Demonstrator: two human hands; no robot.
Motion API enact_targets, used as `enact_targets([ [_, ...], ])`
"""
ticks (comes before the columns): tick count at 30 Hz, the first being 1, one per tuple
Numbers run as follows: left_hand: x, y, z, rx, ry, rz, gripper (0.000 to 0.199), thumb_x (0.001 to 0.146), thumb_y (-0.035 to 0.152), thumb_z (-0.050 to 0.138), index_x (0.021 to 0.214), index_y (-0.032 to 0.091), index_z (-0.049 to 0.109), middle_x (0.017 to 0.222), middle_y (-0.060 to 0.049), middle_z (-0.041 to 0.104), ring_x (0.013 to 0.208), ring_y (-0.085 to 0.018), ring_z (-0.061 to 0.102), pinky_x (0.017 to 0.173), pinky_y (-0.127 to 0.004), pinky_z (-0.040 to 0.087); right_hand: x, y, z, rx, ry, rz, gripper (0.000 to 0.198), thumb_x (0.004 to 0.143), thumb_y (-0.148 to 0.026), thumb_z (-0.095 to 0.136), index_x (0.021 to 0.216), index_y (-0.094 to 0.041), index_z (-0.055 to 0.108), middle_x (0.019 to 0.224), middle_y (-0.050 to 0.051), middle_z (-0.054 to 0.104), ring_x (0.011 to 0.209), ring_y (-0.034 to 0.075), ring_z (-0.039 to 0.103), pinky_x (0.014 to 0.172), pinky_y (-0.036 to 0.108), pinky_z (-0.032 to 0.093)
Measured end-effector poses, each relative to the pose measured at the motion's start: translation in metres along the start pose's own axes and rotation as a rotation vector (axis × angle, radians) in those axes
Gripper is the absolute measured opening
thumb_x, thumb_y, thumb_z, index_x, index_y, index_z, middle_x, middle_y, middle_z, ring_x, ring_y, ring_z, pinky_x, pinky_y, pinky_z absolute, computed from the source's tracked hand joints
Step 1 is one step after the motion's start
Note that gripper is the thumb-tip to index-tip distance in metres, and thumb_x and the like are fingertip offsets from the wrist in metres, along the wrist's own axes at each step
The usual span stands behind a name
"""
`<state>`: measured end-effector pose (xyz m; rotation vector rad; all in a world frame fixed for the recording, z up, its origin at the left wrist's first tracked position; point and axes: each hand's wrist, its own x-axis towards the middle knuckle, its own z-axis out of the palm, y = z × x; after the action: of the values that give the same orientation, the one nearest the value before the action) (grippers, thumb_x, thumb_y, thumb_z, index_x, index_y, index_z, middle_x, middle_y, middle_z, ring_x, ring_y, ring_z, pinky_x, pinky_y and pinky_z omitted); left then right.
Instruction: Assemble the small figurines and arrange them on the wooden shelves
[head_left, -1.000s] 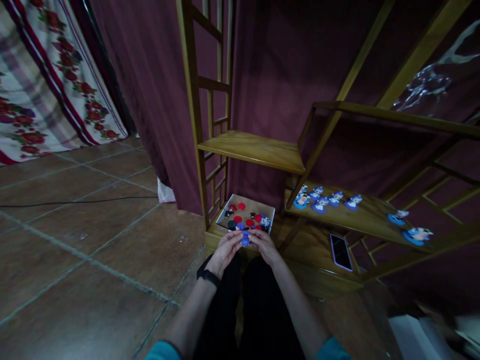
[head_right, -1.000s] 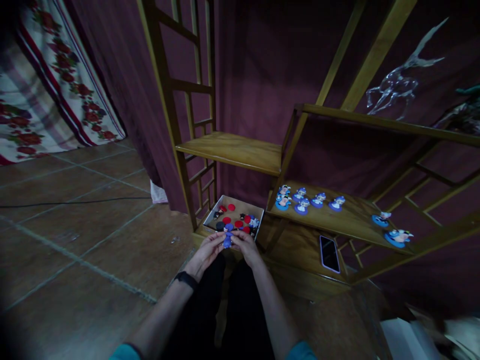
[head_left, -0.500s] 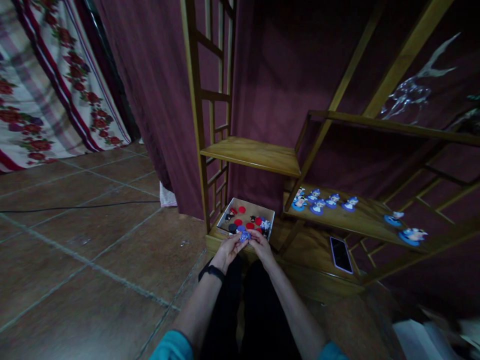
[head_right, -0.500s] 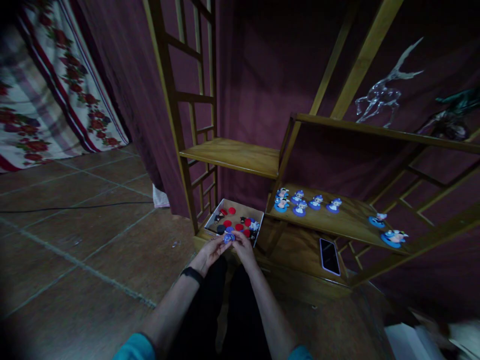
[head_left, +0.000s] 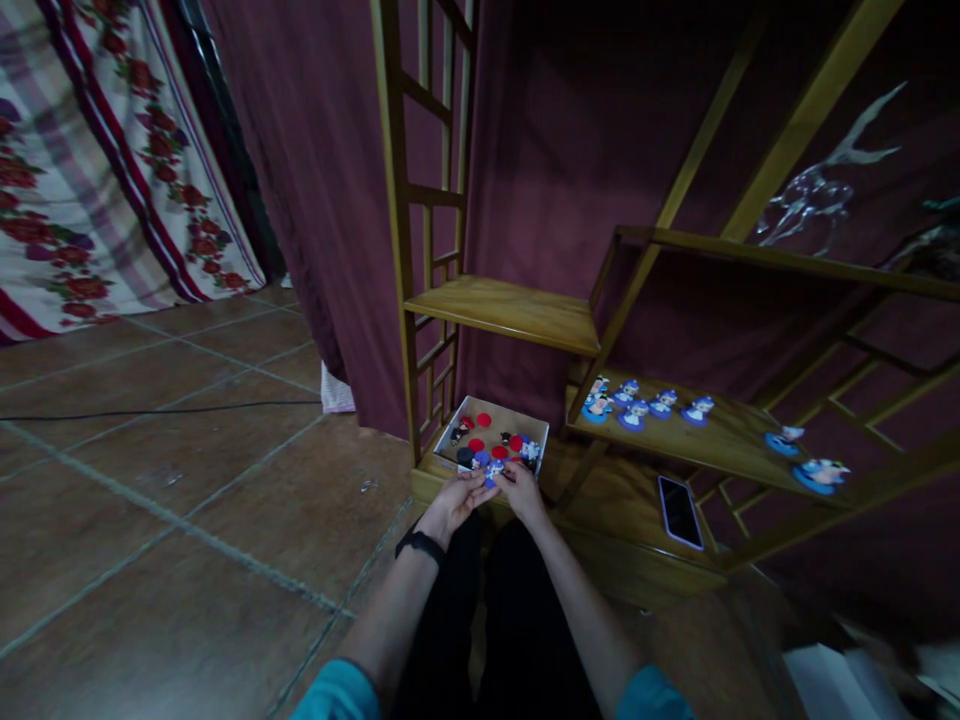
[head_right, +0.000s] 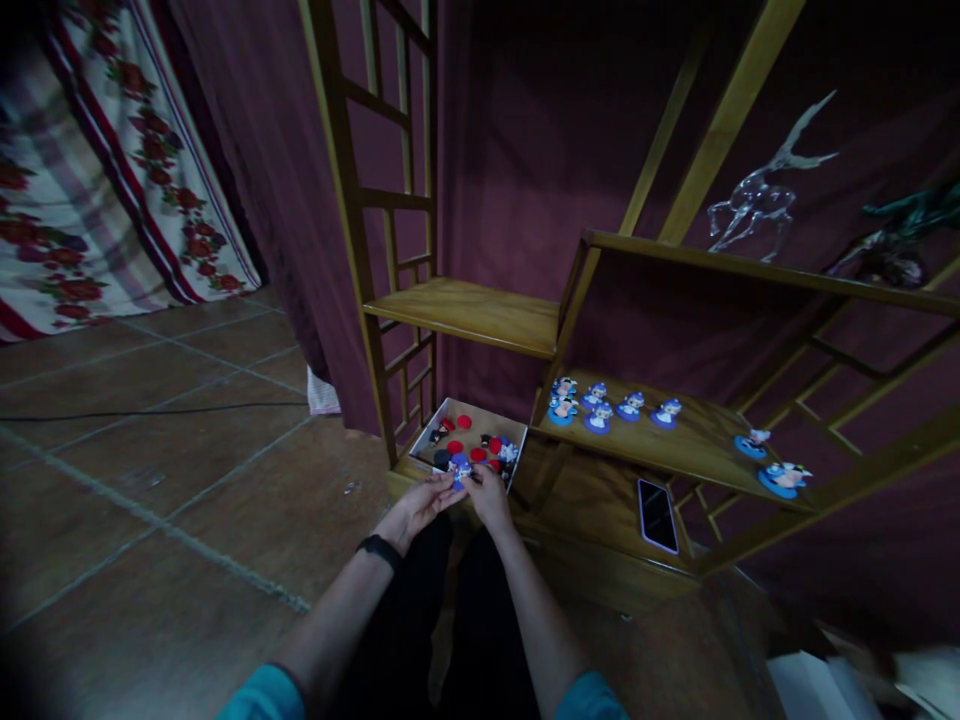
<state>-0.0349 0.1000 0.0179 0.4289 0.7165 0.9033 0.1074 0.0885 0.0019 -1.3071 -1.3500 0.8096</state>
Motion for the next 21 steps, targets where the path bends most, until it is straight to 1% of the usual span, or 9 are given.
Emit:
enact_targets([
  [6,0.007,-0.005,0.001,0.01,0.033,0.03,0.007,0.074,0.0,0.057,0.075,0.005,0.062,0.071,-0.012,0.068,0.066,-0.019,0.067,0.072,-0.033,0.055,-0.002,-0.005,-0.001,-0.084,0.026,0.003,0.01,0.067,-0.026,0.059,0.074,-0.022,0.065,0.078,0.002,0.065,0.078,0.02,0.06,0.077,0.032,0.046],
  [11,0.015,-0.011,0.0,0.018,0.079,0.063,0.007,0.074,0.001,0.058,0.071,0.007,0.06,0.064,-0.009,0.065,0.058,-0.015,0.065,0.066,-0.032,0.057,-0.005,-0.004,0.002,-0.098,0.095,0.02,0.008,0.068,-0.027,0.058,0.072,-0.023,0.063,0.08,0.003,0.065,0.077,0.019,0.059,0.076,0.032,0.046],
  [13,0.016,-0.012,0.0,0.02,0.09,0.07,0.008,0.074,0.001,0.057,0.071,0.008,0.059,0.062,-0.007,0.065,0.057,-0.014,0.065,0.065,-0.032,0.057,-0.006,-0.004,0.004,-0.081,0.095,0.028,0.01,0.068,-0.028,0.057,0.074,-0.023,0.064,0.081,0.003,0.066,0.078,0.02,0.059,0.077,0.032,0.046],
  [17,0.015,-0.01,-0.001,0.013,0.096,0.086,0.01,0.076,0.001,0.054,0.071,0.009,0.057,0.064,-0.007,0.065,0.06,-0.015,0.065,0.068,-0.032,0.057,-0.008,-0.003,0.005,0.101,0.073,0.064,0.02,0.067,-0.033,0.059,0.083,-0.023,0.064,0.086,0.002,0.066,0.084,0.02,0.06,0.08,0.034,0.047],
  [21,0.013,-0.006,-0.002,0.002,0.09,0.099,0.01,0.079,0.003,0.051,0.073,0.008,0.058,0.071,-0.01,0.066,0.066,-0.015,0.066,0.07,-0.029,0.056,-0.013,-0.001,0.006,0.351,0.086,0.168,0.036,0.069,-0.044,0.056,0.098,-0.023,0.061,0.097,0.004,0.065,0.086,0.02,0.062,0.073,0.035,0.052],
])
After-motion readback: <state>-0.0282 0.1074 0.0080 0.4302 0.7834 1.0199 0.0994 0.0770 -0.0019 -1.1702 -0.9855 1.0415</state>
